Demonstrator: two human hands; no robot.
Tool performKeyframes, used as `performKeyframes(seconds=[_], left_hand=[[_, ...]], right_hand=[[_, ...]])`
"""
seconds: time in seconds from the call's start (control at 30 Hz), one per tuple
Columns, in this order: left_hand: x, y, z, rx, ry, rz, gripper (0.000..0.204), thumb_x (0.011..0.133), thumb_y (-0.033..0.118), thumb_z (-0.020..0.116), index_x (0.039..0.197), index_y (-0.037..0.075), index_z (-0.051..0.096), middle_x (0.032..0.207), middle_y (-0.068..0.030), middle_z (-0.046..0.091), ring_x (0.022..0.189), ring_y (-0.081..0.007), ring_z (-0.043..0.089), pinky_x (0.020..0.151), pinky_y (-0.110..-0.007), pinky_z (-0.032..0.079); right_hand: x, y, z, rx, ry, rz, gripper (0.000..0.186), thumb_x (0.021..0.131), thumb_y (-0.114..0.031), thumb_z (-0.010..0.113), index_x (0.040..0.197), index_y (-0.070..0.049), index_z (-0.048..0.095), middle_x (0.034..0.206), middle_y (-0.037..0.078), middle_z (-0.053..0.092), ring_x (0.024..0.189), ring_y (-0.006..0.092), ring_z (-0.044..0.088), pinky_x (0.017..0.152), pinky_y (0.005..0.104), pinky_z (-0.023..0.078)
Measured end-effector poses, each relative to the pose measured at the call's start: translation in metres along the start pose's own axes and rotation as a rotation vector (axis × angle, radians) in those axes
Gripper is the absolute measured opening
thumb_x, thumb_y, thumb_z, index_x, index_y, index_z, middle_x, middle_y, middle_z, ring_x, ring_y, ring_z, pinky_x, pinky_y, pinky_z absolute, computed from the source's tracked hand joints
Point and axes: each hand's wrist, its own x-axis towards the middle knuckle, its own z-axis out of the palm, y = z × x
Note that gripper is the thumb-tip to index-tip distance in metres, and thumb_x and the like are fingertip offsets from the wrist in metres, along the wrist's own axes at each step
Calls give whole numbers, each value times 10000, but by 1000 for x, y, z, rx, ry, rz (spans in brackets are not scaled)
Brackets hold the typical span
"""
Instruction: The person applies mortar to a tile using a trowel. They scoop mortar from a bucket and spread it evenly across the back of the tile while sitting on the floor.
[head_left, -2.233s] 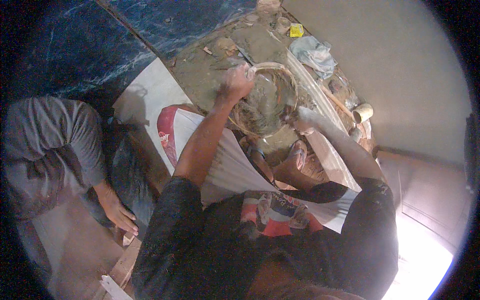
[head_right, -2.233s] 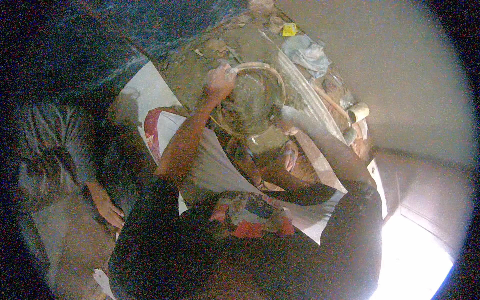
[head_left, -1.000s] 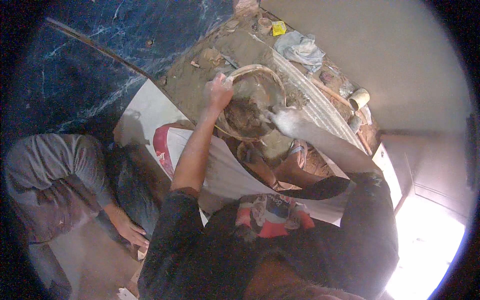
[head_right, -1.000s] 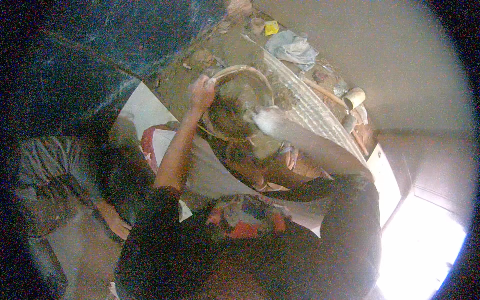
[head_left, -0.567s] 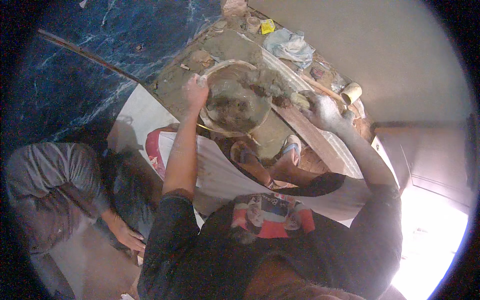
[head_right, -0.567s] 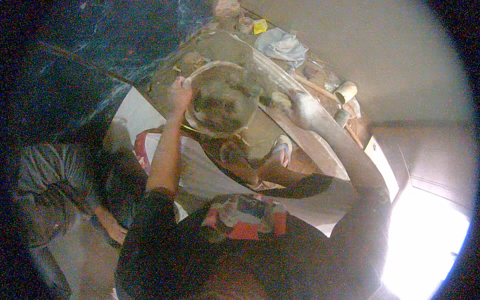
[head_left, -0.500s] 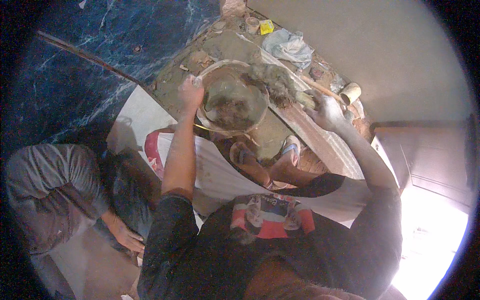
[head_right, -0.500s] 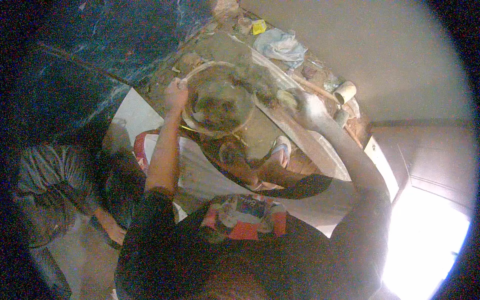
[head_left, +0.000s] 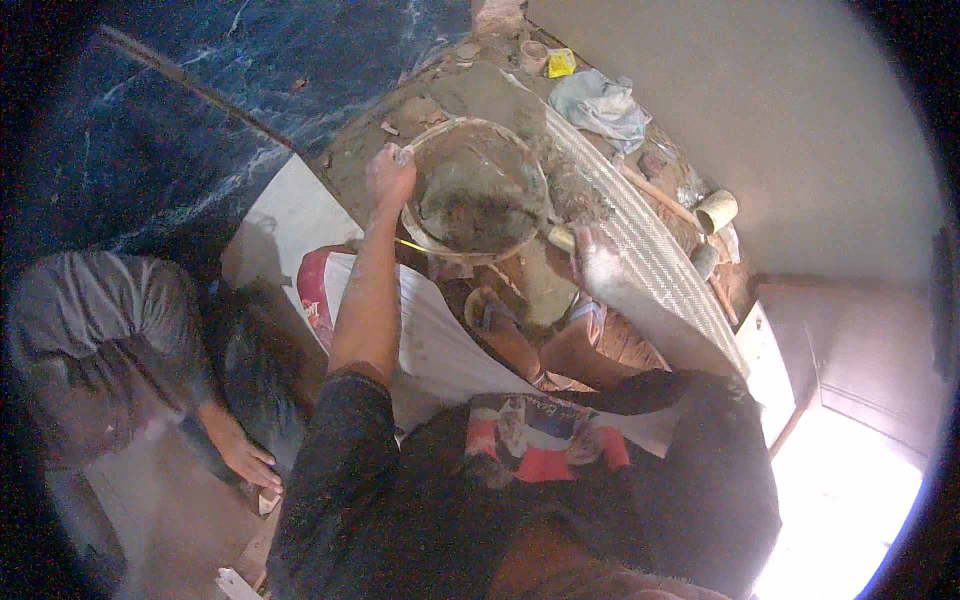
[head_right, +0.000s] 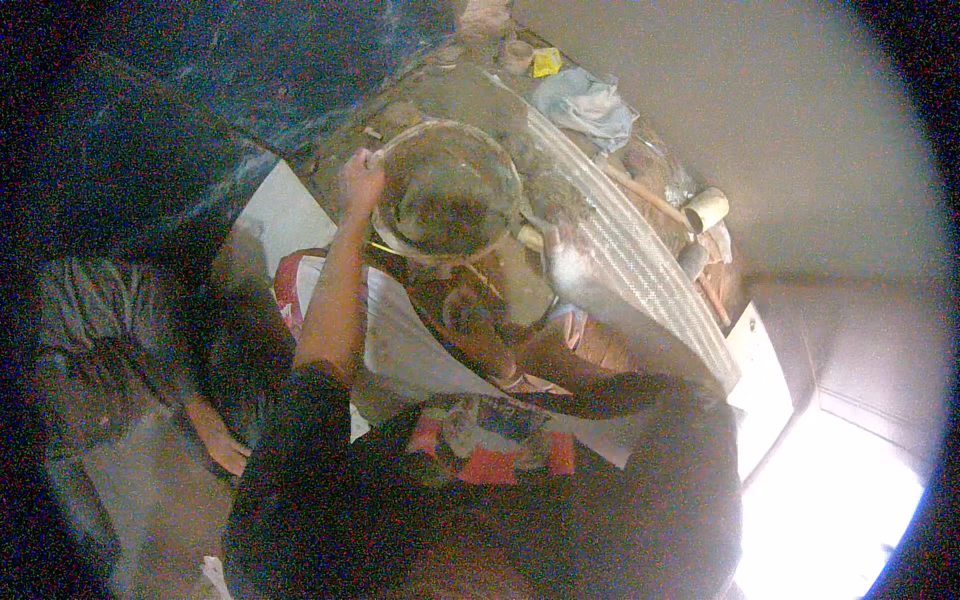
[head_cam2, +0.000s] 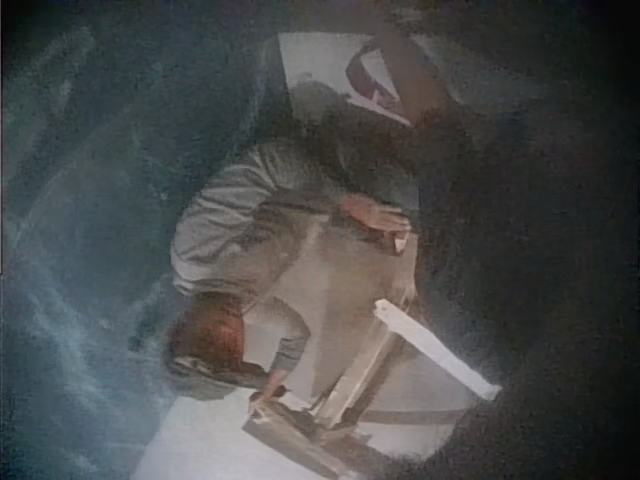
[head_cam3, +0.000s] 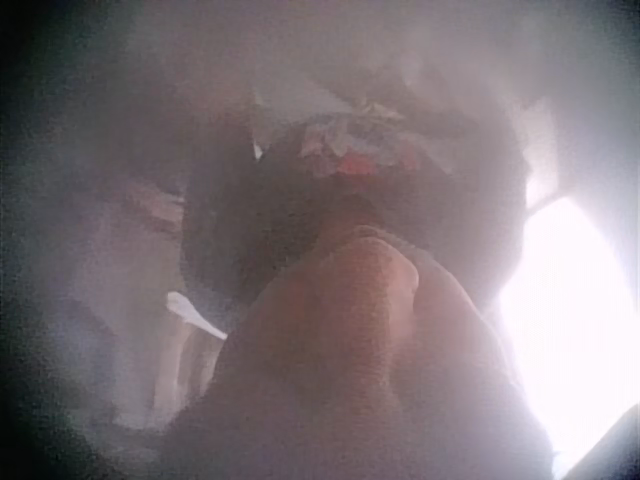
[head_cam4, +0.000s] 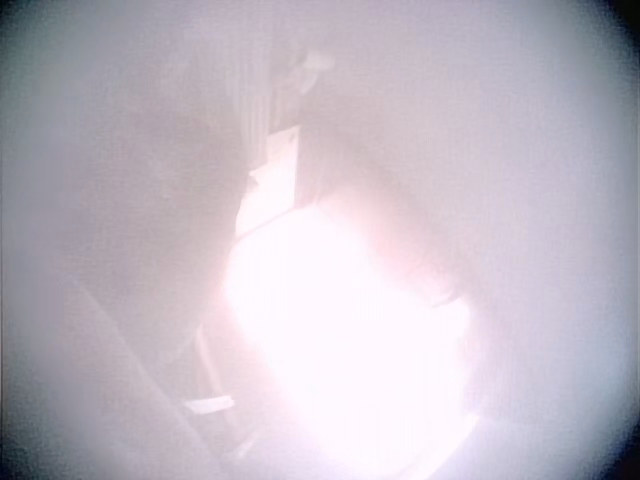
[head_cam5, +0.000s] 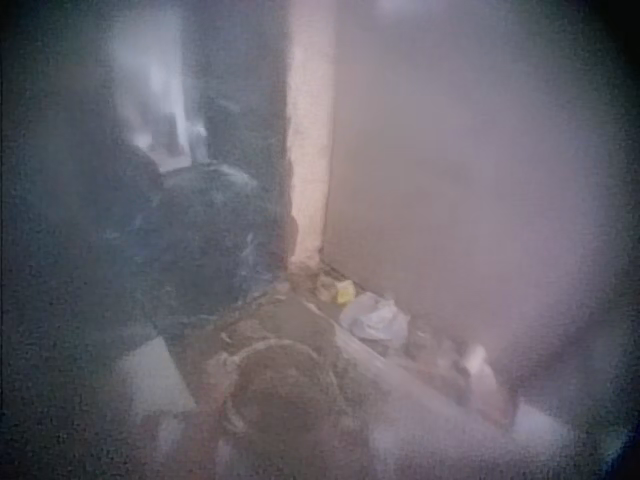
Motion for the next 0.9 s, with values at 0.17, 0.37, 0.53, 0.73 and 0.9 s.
performKeyframes(seconds=[0.17, 0.37, 0.53, 0.73, 0.9], left_hand=[[8, -12, 3, 42, -79, -42, 361, 845, 369, 557, 910, 19, 623, 951, -239, 628, 940, -417, 592, 797, -489, 462], [21, -22, 11, -10, -93, -94, 391, 833, 388, 574, 956, 23, 642, 1006, -240, 625, 972, -416, 586, 821, -480, 462], [21, -27, 5, -24, -94, -135, 373, 845, 368, 559, 952, 21, 643, 1031, -230, 620, 1014, -401, 567, 860, -476, 439], [23, -52, 24, 7, 75, -62, 374, 869, 369, 520, 943, 20, 632, 1002, -219, 622, 990, -400, 569, 849, -481, 437], [23, -41, 11, 50, -53, -66, 368, 855, 370, 530, 931, 25, 629, 1014, -215, 625, 979, -403, 573, 837, -486, 446]], right_hand=[[4, 3, 42, -99, -328, 53, 451, 858, -276, 567, 1230, -79, 404, 1109, 221, 535, 924, 416, 604, 729, 546, 495], [-4, -7, 10, -172, -408, 40, 392, 884, -263, 521, 1224, -93, 426, 1101, 206, 538, 977, 388, 592, 759, 514, 495], [-26, 22, 19, -249, -270, 59, 329, 900, -170, 445, 1226, -121, 454, 1072, 168, 542, 1019, 341, 575, 813, 478, 490], [-40, 57, -79, -374, -339, 74, 446, 833, -200, 549, 1254, -82, 458, 1094, 182, 554, 1029, 357, 570, 861, 462, 469], [-13, -8, -136, 115, -357, 60, 597, 705, -310, 720, 1196, -23, 540, 1034, 212, 603, 923, 360, 615, 788, 452, 487]])
